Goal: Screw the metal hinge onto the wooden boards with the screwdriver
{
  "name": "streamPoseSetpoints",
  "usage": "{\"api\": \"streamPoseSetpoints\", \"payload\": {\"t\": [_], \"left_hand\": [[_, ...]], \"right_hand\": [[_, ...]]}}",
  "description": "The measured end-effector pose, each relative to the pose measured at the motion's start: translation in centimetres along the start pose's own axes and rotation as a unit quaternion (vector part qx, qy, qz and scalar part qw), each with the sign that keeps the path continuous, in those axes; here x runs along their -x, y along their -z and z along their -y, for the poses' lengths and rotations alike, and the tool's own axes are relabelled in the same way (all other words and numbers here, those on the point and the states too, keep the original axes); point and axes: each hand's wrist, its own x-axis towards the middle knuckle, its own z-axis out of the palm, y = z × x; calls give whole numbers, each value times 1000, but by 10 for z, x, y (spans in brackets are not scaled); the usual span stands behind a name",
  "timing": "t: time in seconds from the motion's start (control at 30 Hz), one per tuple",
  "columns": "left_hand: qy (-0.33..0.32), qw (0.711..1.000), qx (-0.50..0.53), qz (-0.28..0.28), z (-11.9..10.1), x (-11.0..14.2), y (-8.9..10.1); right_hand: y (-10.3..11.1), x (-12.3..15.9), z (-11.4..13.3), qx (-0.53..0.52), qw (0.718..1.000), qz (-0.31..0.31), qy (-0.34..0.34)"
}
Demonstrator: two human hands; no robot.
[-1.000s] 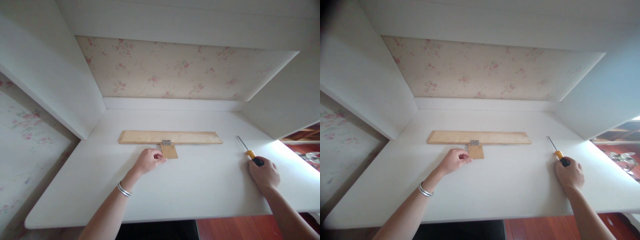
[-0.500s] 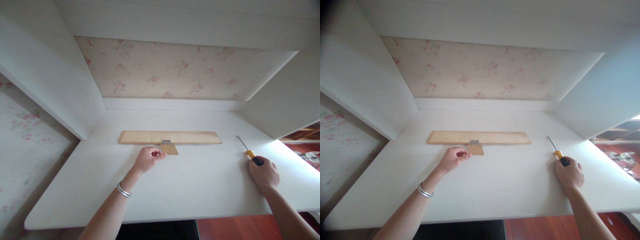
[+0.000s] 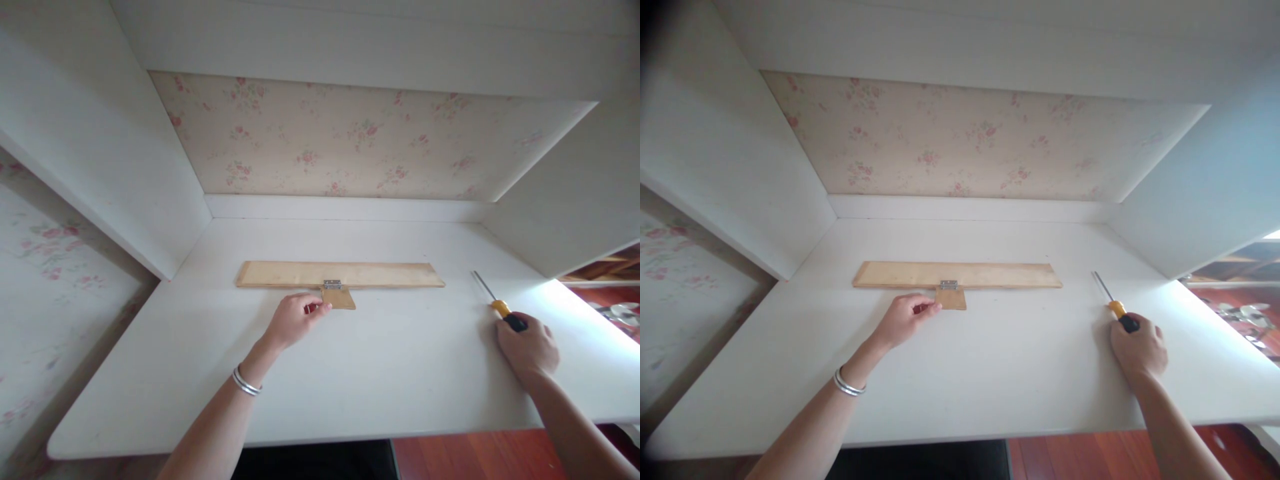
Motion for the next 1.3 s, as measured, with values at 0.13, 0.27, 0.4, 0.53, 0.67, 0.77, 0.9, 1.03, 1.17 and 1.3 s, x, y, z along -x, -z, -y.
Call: {"api": "streamPoseSetpoints", "payload": {"t": [0.13, 0.27, 0.4, 0.53, 0.67, 0.77, 0.9, 1.03, 1.17, 1.3], "left_hand": [[10, 999, -24, -22, -4, 0, 2], [7, 998, -62, -6, 2, 0, -2], [4, 988, -157, -1, 9, 1, -7], [-22, 986, -165, 16, 8, 2, -8], [-53, 990, -129, -19, 3, 2, -4], [-56, 991, -114, -41, 2, 2, -3], [-40, 990, -137, -19, 6, 2, -6], [-16, 983, -180, 14, 11, 1, -10], [-16, 982, -187, 26, 14, 0, -11], [-15, 984, -177, -14, 13, 1, -6]], "right_hand": [[0, 0, 0, -5, 1000, -2, 1], [-2, 0, -2, -6, 1000, -3, 3], [-4, -3, -5, -3, 1000, -6, 9], [-4, -3, -5, 2, 1000, -5, 12], [-4, -3, -4, 3, 1000, -8, 10], [-3, -2, -4, 0, 1000, -13, 6], [-3, -1, -4, -3, 1000, -12, 14], [-2, 0, -3, -10, 1000, -10, 17], [-1, 1, -2, -13, 1000, -6, 14], [1, 1, -2, -10, 1000, -1, 21]]}}
